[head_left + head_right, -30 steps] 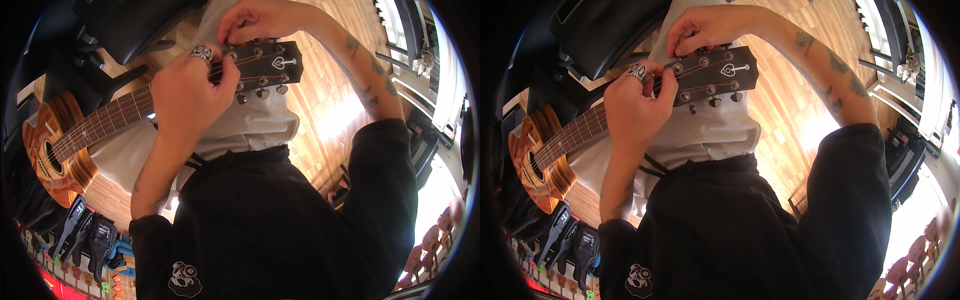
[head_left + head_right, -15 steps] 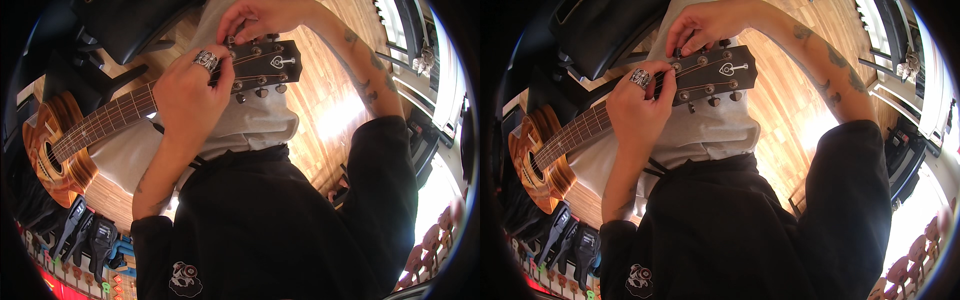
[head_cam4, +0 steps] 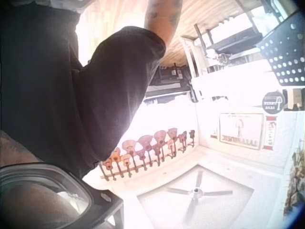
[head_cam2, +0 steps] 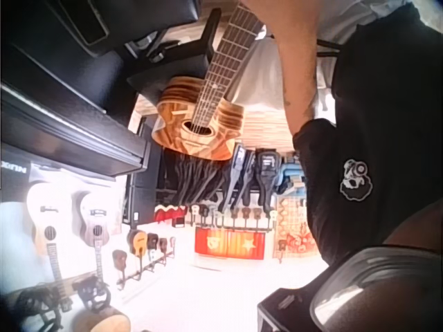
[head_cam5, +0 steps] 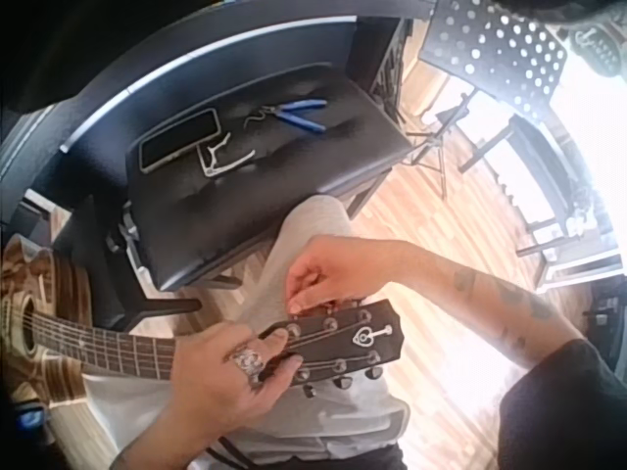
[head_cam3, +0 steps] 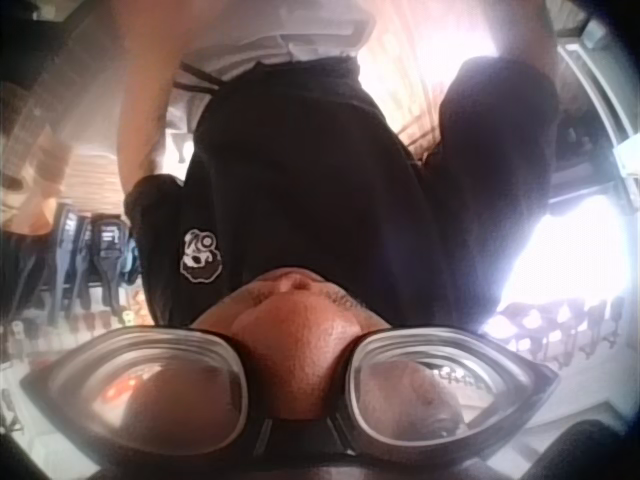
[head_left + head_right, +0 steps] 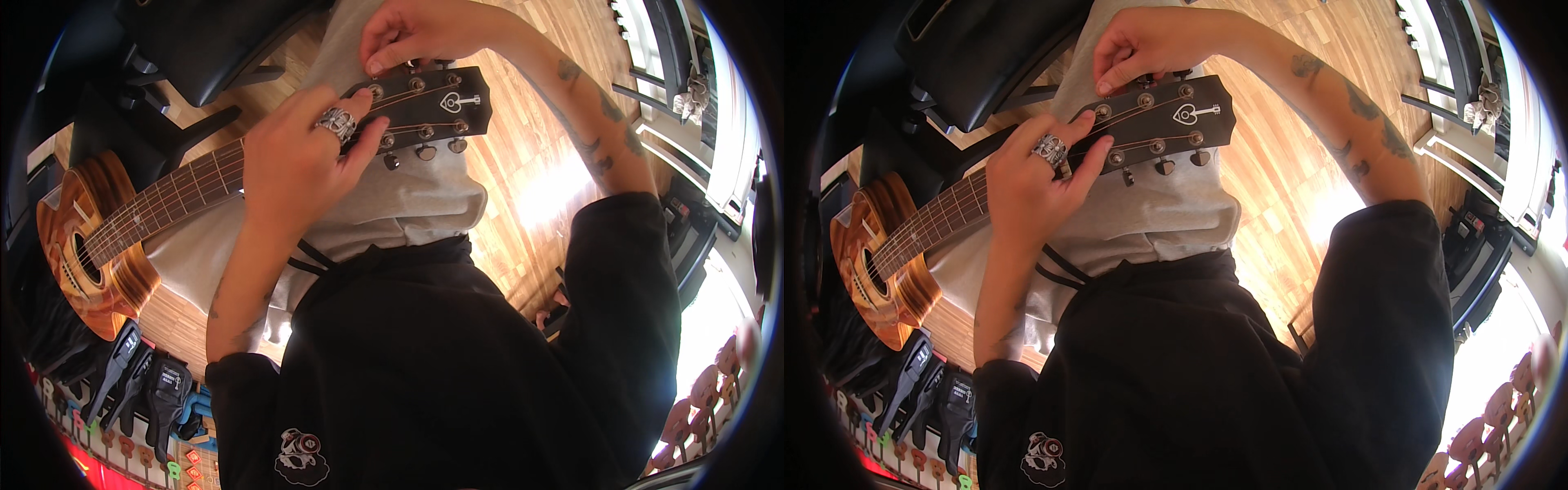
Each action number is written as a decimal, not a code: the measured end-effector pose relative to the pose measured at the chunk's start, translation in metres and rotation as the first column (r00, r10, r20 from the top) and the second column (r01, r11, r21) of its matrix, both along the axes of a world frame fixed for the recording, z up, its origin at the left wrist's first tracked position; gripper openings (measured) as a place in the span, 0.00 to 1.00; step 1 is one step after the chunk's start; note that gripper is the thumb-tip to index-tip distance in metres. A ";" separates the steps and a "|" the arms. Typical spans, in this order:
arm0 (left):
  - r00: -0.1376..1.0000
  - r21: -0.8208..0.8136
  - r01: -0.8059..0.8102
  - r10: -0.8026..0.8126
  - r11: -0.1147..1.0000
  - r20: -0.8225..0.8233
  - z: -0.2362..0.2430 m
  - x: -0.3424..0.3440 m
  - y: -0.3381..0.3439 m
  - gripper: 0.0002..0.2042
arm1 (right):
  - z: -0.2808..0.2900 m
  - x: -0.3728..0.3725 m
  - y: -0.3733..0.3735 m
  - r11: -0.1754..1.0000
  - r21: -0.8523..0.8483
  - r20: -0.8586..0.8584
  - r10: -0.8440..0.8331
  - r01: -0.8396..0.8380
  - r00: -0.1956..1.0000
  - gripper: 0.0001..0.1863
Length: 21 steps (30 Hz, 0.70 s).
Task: The person replaces a guitar string on an acoustic guitar. They prepare a new string, use wire cutters to trim the end, thread it through the bridge, and wind it onto the tuning peg at the headstock.
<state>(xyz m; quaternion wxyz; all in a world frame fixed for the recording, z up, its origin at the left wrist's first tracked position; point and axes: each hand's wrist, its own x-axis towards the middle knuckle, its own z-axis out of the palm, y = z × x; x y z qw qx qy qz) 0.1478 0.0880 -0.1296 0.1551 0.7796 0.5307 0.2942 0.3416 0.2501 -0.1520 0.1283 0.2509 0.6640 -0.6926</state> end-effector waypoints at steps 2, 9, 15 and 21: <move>0.999 -0.018 0.023 -0.024 1.000 -0.035 0.003 -0.002 -0.003 0.16 | 0.002 -0.003 -0.002 1.000 0.024 0.001 -0.008 0.008 1.000 0.11; 0.995 -0.172 -0.039 0.023 0.984 -0.097 0.021 0.009 -0.016 0.26 | -0.011 -0.001 -0.008 0.990 0.135 -0.147 -0.025 0.045 0.989 0.11; 0.989 -0.194 -0.058 0.030 0.979 -0.143 0.021 0.012 -0.019 0.30 | -0.008 -0.004 -0.008 0.982 0.172 -0.194 -0.044 0.078 0.980 0.10; 0.995 -0.208 -0.059 0.040 0.976 -0.091 0.018 0.009 -0.018 0.30 | 0.001 -0.012 -0.005 0.998 0.067 -0.022 -0.001 0.002 1.000 0.10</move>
